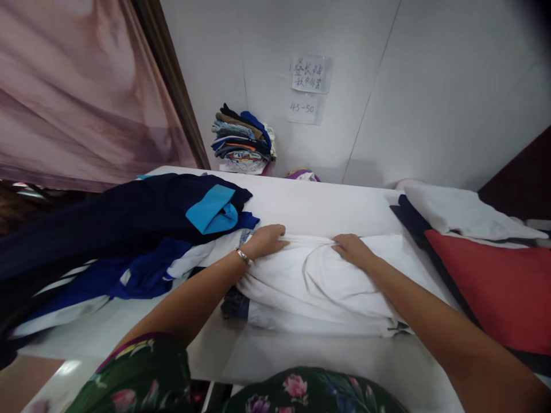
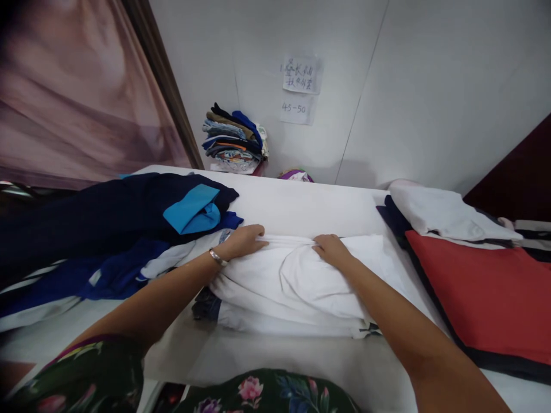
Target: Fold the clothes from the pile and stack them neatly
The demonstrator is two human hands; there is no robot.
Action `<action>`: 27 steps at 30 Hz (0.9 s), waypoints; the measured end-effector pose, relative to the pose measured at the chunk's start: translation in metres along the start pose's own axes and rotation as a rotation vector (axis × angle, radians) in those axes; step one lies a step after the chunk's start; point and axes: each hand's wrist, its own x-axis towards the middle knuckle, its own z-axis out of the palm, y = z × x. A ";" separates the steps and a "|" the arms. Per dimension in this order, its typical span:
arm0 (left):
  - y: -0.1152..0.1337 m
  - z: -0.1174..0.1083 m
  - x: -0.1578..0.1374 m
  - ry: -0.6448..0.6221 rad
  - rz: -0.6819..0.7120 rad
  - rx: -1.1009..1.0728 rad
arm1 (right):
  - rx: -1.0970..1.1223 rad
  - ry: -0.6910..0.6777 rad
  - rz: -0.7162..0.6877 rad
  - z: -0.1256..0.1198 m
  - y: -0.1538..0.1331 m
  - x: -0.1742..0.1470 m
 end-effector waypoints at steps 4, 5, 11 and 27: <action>-0.014 0.004 0.022 -0.090 -0.318 -0.092 | -0.059 -0.016 0.074 -0.004 -0.004 0.003; -0.016 0.006 0.028 -0.120 -0.351 -0.083 | -0.079 0.006 0.096 -0.006 -0.006 0.002; -0.024 0.019 0.037 -0.167 -0.394 -0.069 | -0.077 0.159 0.137 -0.013 -0.029 -0.026; -0.050 -0.023 -0.044 0.014 -0.684 -0.194 | -0.005 -0.021 0.120 0.010 -0.067 -0.055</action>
